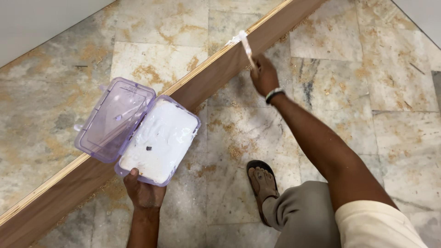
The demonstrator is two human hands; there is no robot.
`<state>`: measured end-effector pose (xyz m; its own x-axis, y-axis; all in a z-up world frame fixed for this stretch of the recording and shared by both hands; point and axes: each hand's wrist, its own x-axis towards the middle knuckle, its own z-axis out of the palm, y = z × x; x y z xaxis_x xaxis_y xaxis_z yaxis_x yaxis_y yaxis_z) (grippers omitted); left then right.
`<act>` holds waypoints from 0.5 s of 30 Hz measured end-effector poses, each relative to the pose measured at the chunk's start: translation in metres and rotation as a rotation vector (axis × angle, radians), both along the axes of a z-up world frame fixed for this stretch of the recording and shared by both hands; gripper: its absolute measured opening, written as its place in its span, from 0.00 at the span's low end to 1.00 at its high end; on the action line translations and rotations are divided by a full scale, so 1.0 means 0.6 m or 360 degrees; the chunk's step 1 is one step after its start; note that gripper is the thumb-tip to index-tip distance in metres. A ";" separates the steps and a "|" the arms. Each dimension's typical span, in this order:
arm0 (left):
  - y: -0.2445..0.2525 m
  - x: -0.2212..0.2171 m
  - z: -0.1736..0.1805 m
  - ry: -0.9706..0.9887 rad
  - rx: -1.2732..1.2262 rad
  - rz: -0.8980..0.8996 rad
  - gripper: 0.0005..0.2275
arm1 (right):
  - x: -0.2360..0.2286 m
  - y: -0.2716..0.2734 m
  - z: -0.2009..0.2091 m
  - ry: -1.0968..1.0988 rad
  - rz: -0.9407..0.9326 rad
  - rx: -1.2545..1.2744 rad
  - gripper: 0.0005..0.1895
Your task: The person applies white adhesive from a purple container onto the edge of a wooden board using a small spreader, then handles and moves a large plywood sheet.
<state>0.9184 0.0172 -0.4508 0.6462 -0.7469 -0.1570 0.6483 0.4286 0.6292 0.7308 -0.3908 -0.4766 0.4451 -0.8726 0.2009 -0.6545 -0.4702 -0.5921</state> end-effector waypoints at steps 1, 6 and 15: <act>0.000 0.000 0.000 0.0001 0.0009 -0.0005 0.40 | -0.011 0.015 -0.016 0.0002 -0.0005 0.0009 0.13; -0.002 0.005 -0.001 0.0029 -0.0016 0.0040 0.40 | -0.018 -0.017 -0.016 -0.0105 0.0039 -0.0251 0.15; 0.004 0.009 -0.015 0.0053 0.0002 -0.0020 0.40 | -0.042 -0.075 0.043 0.0107 0.0053 -0.0352 0.16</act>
